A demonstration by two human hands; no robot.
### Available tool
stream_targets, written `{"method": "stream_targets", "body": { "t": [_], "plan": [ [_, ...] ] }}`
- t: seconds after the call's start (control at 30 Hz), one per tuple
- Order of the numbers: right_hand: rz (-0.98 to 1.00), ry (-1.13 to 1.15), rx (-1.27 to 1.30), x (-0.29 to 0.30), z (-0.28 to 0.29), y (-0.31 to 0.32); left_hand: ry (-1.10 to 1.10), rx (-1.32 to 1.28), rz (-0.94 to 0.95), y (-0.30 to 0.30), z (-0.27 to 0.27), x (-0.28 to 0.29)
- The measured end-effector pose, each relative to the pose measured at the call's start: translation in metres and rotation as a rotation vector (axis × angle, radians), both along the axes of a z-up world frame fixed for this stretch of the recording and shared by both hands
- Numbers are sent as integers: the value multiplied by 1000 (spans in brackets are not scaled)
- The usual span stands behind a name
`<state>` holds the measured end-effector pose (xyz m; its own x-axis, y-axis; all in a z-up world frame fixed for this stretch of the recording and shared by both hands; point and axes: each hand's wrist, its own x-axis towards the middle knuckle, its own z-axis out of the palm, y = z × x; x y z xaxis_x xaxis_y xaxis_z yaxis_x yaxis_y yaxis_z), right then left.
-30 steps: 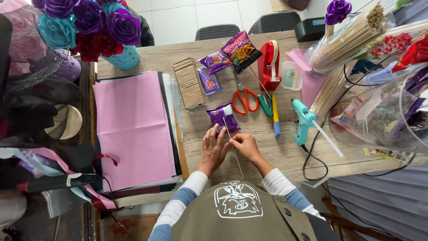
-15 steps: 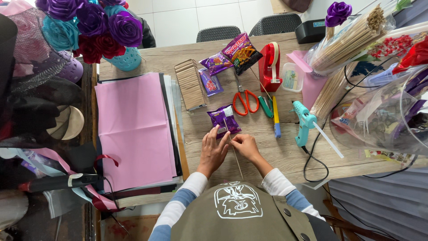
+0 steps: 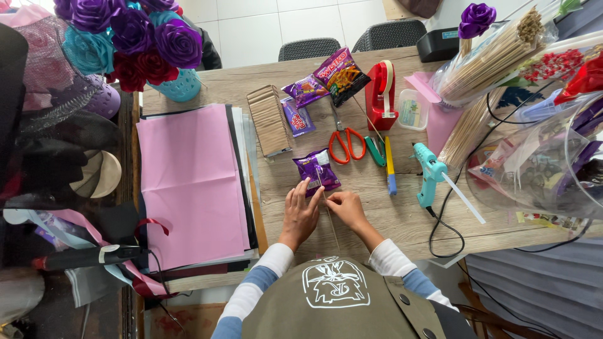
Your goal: The person assembles a candy bouquet by attaching purple candy packets to wooden sticks using a hot glue gun and securing them with tape. The person handles the glue gun, sticks, and candy packets one at a time, placing the finished items on the table.
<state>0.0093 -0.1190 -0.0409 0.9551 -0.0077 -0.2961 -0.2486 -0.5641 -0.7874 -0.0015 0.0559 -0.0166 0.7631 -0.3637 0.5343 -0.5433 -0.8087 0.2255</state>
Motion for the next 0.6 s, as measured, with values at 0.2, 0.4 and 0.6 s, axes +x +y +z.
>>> {"method": "stream_targets", "body": {
  "t": [0.2, 0.4, 0.6],
  "plan": [
    [-71, 11, 24, 2, 52, -24, -4, -69, 10, -8, 29, 0],
    [-423, -285, -132, 95, 49, -113, -48, -125, -248, -93, 49, 85],
    [-461, -282, -352, 178, 6, -166, -199, -18, -184, -169, 13, 179]
  ]
}}
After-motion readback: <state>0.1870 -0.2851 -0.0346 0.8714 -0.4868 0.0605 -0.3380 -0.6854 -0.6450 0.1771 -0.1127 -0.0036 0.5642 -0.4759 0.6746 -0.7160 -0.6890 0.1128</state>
